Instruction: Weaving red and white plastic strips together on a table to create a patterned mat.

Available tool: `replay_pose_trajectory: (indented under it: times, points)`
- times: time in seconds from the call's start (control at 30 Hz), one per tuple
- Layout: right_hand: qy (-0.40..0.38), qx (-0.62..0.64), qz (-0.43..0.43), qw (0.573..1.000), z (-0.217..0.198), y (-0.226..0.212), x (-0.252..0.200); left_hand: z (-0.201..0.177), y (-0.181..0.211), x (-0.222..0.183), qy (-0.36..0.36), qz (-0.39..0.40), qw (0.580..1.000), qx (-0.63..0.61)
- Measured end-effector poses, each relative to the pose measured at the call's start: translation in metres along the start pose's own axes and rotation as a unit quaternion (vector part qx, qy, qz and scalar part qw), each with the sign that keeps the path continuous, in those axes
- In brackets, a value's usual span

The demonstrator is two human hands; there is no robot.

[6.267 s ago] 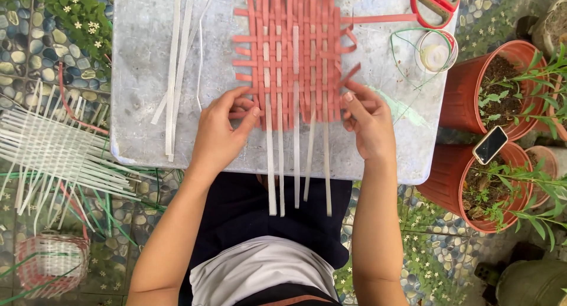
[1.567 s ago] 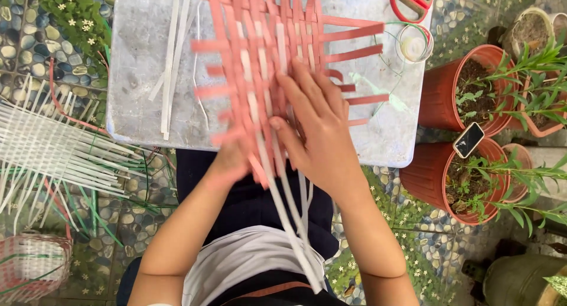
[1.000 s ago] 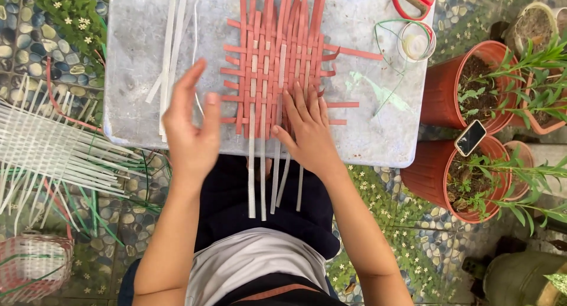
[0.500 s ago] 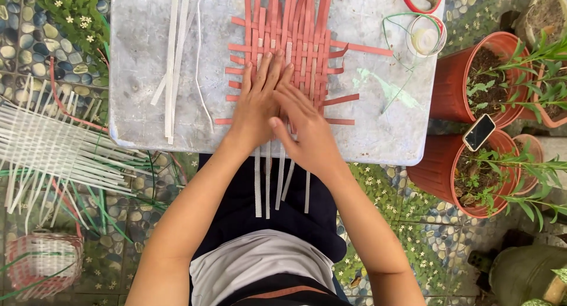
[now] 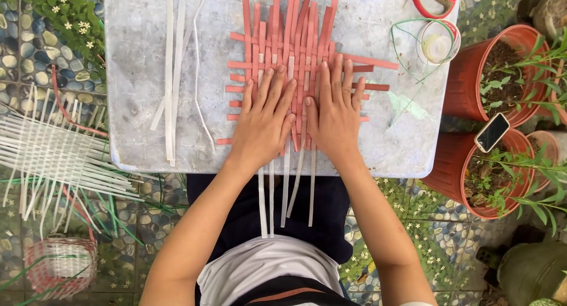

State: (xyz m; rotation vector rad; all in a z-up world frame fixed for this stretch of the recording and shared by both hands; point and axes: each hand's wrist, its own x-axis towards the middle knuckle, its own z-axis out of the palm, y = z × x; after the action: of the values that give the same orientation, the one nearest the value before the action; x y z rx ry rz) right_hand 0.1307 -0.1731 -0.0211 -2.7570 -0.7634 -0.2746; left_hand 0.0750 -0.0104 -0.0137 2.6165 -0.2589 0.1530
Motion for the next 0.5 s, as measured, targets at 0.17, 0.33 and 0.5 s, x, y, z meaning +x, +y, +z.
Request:
replay_pose_trajectory:
  times: [0.17,0.33,0.5]
  points:
    - [-0.066,0.035,0.071,0.995,0.0029,0.0024,0.0019,-0.0015,-0.0001,0.0031,-0.012,-0.005,1.000,0.007]
    - [-0.083,0.043,0.087,0.992,0.0006,0.0015,0.0060,-0.0061,0.0027,0.0061,-0.034,-0.014,0.999,0.008]
    - [-0.093,0.034,0.088,0.991,-0.0018,0.0009,0.0090,-0.0068,0.0030,0.0085,-0.055,-0.022,0.998,0.002]
